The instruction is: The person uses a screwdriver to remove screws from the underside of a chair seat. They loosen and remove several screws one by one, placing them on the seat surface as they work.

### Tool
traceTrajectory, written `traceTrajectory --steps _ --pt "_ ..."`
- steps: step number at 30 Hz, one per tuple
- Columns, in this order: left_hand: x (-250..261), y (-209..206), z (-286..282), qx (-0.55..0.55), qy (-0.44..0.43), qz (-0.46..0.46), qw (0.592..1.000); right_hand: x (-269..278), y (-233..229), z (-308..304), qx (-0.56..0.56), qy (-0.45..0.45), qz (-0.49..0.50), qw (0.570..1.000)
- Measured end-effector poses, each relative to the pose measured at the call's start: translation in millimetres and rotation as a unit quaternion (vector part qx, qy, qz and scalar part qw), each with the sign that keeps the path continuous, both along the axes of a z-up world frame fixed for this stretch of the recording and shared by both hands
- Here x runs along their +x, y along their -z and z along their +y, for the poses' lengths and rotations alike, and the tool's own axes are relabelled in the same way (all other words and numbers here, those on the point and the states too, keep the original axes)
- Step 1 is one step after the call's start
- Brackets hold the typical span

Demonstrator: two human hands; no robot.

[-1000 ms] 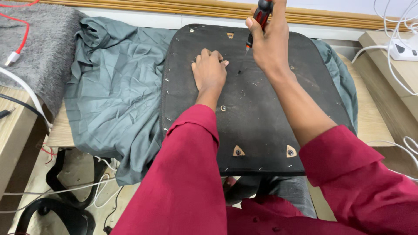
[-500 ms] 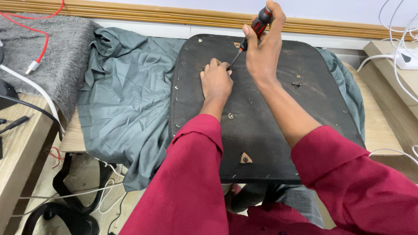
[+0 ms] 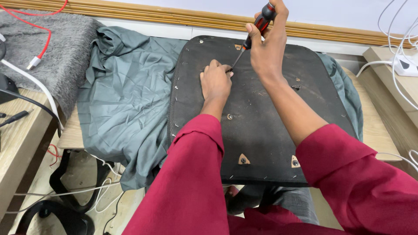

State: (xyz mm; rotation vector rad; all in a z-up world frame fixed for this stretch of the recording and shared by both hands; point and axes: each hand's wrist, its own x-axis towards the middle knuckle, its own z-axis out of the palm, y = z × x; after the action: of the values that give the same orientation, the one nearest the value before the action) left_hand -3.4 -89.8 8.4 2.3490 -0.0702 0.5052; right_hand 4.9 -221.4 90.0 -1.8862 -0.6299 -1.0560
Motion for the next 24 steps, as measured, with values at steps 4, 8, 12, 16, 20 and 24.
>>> traceTrajectory --steps 4,8,12,16,20,24 --pt "0.3 -0.4 -1.2 0.004 0.006 -0.006 1.0 2.0 -0.7 -2.1 -0.013 -0.007 -0.022 1.0" --pt "1.4 1.4 -0.9 0.004 0.014 -0.01 1.0 -2.0 4.3 -1.4 -0.039 0.038 0.001 0.999" --pt "2.9 2.1 -1.7 0.009 0.012 -0.016 1.0 -3.3 5.2 -1.6 -0.004 0.0 -0.009 1.0" --pt "2.1 3.6 -1.6 0.019 0.012 -0.024 0.999 -2.1 4.5 -1.3 0.002 -0.02 -0.008 1.0" --pt "0.1 1.9 -1.5 0.022 0.014 -0.013 1.0 -3.4 2.1 -1.8 -0.02 -0.012 0.0 1.0" --pt "-2.6 -0.4 -2.5 0.019 0.011 -0.013 1.0 -7.6 2.4 -2.7 -0.014 -0.041 -0.004 0.999"
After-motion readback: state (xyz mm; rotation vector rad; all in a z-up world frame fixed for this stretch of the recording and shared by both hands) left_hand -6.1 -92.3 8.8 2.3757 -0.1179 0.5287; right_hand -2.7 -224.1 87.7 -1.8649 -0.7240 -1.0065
